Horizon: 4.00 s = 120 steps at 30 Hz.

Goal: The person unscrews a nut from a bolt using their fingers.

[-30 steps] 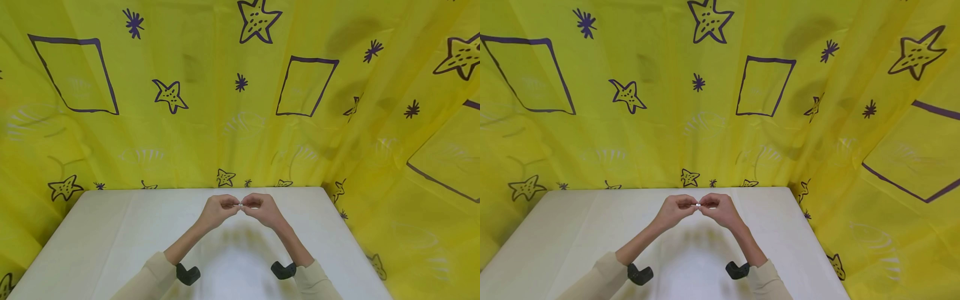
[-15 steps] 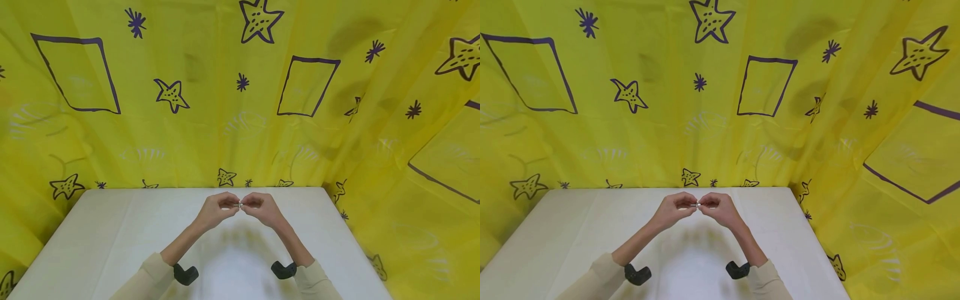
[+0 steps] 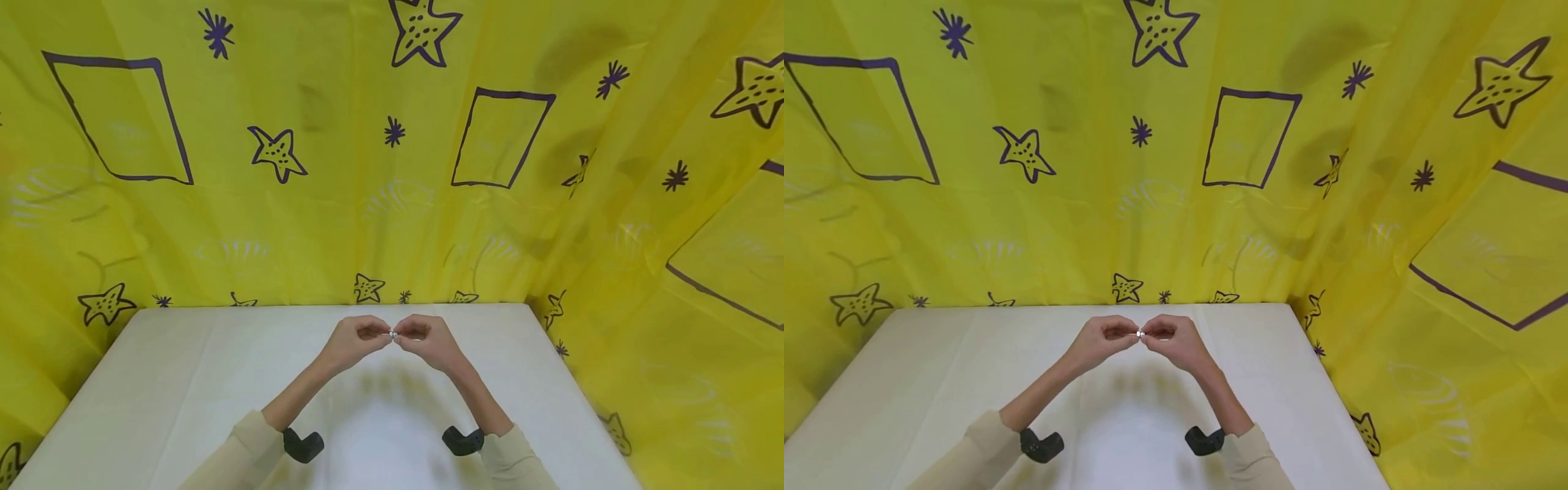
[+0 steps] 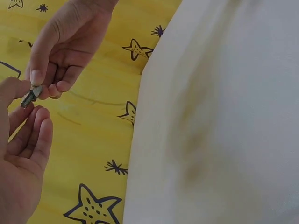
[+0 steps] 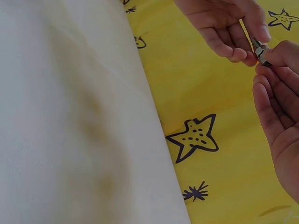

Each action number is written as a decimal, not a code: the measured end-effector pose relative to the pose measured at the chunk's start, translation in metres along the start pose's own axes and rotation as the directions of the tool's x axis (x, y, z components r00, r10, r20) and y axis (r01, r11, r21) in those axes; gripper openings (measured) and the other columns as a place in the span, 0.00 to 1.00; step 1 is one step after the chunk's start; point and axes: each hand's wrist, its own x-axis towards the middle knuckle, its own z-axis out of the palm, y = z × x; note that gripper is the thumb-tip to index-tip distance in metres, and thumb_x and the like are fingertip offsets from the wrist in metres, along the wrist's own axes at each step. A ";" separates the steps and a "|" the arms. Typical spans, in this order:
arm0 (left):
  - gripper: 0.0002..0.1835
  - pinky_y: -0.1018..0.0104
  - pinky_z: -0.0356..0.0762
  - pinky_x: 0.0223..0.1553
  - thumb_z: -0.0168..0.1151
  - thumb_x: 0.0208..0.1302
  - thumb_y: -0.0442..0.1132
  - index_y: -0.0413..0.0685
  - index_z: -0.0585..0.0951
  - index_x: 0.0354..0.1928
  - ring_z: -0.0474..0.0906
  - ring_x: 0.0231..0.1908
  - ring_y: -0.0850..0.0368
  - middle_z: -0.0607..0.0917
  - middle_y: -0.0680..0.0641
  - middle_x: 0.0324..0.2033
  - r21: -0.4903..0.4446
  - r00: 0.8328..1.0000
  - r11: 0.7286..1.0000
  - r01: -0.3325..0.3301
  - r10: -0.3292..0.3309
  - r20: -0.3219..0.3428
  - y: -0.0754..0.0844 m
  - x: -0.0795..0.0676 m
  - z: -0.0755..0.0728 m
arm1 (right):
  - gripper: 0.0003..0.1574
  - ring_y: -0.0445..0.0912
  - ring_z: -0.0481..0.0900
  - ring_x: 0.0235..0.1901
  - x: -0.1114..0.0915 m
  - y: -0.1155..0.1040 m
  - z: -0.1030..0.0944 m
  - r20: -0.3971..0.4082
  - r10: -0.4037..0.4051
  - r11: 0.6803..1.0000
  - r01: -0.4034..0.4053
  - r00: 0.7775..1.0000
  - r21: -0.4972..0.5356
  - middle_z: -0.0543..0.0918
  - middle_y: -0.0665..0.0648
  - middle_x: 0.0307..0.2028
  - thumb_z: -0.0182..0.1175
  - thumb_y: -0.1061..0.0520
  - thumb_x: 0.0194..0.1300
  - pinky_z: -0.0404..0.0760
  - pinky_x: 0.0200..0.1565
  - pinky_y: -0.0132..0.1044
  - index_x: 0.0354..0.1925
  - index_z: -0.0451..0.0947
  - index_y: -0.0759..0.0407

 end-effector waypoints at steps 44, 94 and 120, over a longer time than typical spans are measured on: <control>0.04 0.67 0.84 0.41 0.67 0.64 0.30 0.40 0.86 0.40 0.84 0.34 0.59 0.87 0.49 0.35 0.140 0.977 0.967 -0.213 0.214 0.008 -0.002 -0.003 0.005 | 0.05 0.45 0.83 0.33 -0.008 -0.032 0.000 0.018 0.042 0.999 -0.043 0.999 0.010 0.86 0.62 0.35 0.63 0.70 0.64 0.84 0.39 0.33 0.39 0.82 0.73; 0.13 0.64 0.84 0.45 0.70 0.62 0.32 0.38 0.85 0.48 0.85 0.39 0.55 0.88 0.46 0.42 0.130 0.977 0.969 -0.211 0.215 -0.018 -0.005 -0.006 0.011 | 0.07 0.52 0.84 0.36 -0.010 -0.004 -0.004 0.001 0.092 0.995 -0.092 0.996 0.028 0.86 0.62 0.38 0.64 0.68 0.65 0.84 0.41 0.33 0.42 0.83 0.71; 0.14 0.66 0.82 0.48 0.70 0.61 0.30 0.36 0.84 0.49 0.85 0.42 0.54 0.88 0.45 0.44 0.094 0.972 0.969 -0.229 0.232 -0.021 -0.003 -0.006 0.010 | 0.07 0.50 0.84 0.36 -0.010 -0.004 -0.004 0.001 0.101 0.995 -0.101 0.995 0.017 0.86 0.62 0.38 0.64 0.67 0.65 0.84 0.42 0.34 0.42 0.83 0.71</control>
